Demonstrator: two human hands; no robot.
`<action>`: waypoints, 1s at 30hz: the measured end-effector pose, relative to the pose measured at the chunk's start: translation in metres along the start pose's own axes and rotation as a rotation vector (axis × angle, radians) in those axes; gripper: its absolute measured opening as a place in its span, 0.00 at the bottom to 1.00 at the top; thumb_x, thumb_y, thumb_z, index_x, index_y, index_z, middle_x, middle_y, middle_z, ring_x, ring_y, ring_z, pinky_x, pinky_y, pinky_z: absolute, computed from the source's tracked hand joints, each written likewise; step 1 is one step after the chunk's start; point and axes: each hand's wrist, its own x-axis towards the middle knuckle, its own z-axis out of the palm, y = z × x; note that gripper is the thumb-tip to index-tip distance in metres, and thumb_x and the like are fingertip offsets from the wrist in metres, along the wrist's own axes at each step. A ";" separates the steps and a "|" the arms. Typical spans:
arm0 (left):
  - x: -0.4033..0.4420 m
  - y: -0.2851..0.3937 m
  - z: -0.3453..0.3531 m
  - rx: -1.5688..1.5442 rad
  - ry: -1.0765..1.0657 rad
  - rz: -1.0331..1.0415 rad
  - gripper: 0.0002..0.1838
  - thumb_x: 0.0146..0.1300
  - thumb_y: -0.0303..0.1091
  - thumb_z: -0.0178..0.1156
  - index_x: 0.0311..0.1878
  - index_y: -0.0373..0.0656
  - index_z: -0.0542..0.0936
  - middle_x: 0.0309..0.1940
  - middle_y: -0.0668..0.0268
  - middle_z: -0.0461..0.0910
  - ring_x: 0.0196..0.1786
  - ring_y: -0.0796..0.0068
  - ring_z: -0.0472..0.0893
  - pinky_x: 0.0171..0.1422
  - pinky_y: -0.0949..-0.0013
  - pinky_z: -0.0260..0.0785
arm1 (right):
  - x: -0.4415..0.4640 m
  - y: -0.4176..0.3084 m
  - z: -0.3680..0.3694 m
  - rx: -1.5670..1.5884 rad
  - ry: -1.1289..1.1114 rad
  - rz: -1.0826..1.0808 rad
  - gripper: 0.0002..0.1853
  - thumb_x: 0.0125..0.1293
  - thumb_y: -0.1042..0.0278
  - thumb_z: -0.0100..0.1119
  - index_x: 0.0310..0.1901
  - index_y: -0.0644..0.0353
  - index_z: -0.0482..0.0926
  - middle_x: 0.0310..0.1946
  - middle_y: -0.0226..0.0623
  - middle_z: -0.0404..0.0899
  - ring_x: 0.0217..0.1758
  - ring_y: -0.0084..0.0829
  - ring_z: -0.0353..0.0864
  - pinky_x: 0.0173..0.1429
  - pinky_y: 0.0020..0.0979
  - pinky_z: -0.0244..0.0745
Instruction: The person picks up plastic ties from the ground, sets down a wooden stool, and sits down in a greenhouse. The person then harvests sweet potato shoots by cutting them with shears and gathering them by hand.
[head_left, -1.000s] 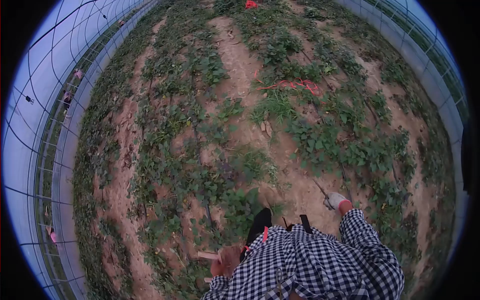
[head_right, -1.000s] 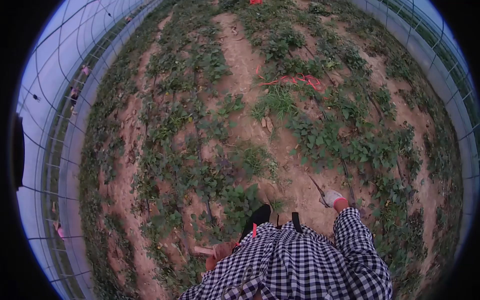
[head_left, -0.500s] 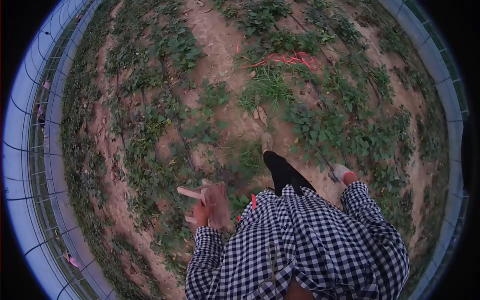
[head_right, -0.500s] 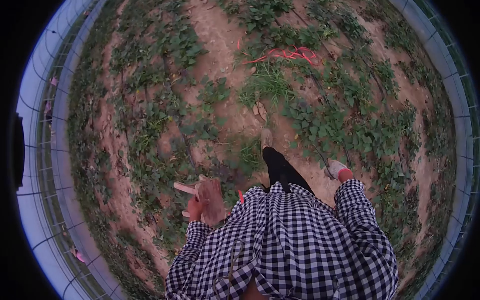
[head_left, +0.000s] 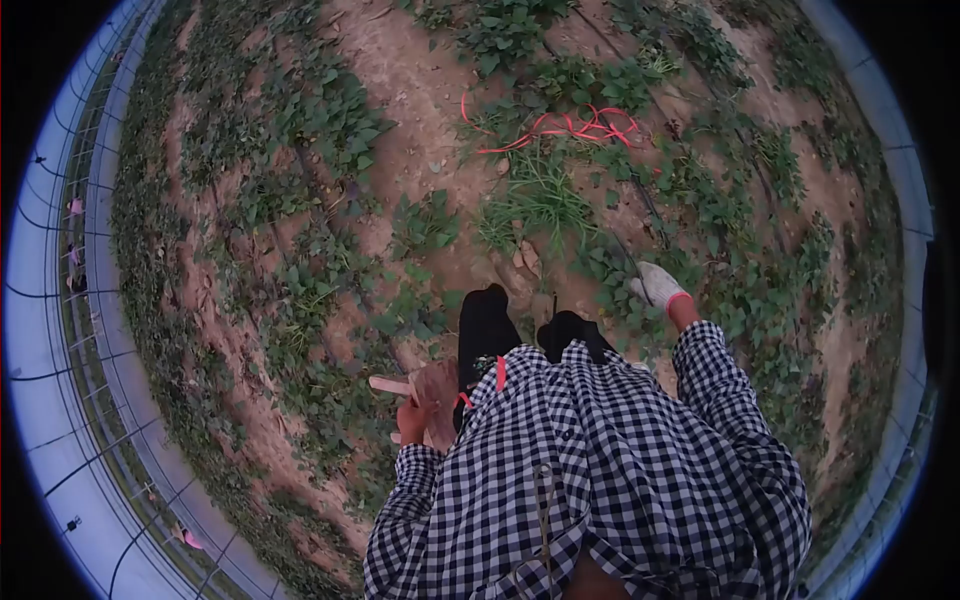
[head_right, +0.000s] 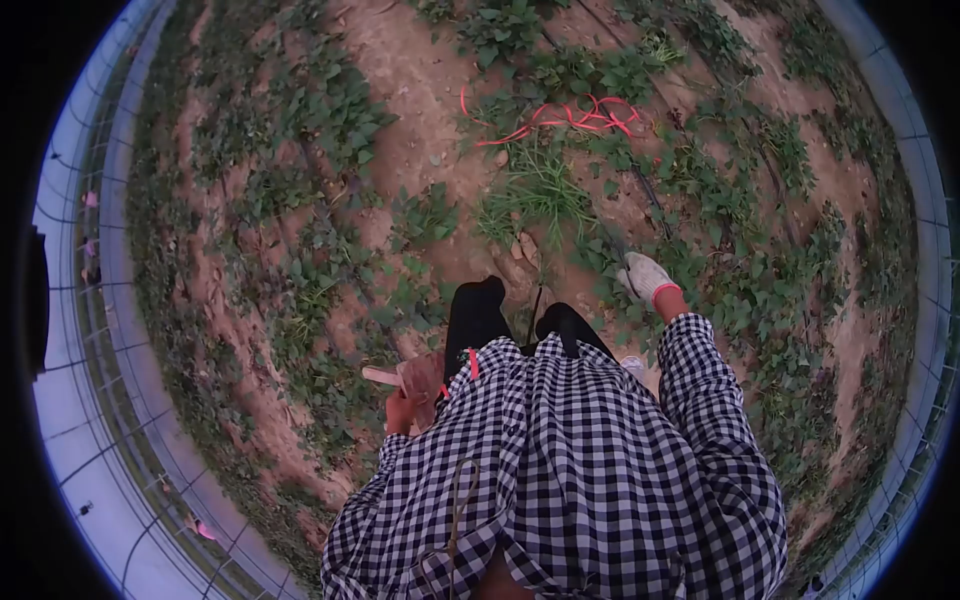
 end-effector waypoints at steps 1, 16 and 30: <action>0.015 0.009 -0.005 -0.018 -0.013 0.004 0.23 0.46 0.30 0.70 0.48 0.34 0.81 0.40 0.60 0.85 0.40 0.72 0.83 0.46 0.68 0.75 | 0.010 -0.004 0.000 0.042 0.035 -0.024 0.17 0.60 0.58 0.53 0.38 0.68 0.74 0.35 0.56 0.79 0.42 0.52 0.79 0.47 0.44 0.72; 0.320 0.337 -0.134 -0.659 -0.014 0.092 0.23 0.49 0.27 0.70 0.50 0.38 0.79 0.43 0.66 0.83 0.43 0.70 0.82 0.48 0.65 0.75 | 0.246 -0.273 -0.116 0.293 0.262 -0.124 0.21 0.60 0.54 0.58 0.48 0.62 0.74 0.38 0.53 0.80 0.45 0.51 0.79 0.49 0.44 0.73; 0.353 0.627 -0.046 -0.665 -0.860 0.109 0.22 0.51 0.29 0.71 0.51 0.41 0.79 0.44 0.67 0.83 0.47 0.72 0.81 0.53 0.65 0.74 | 0.273 -0.339 -0.208 0.881 0.306 -0.037 0.24 0.60 0.62 0.62 0.54 0.69 0.73 0.45 0.44 0.81 0.49 0.33 0.80 0.56 0.34 0.73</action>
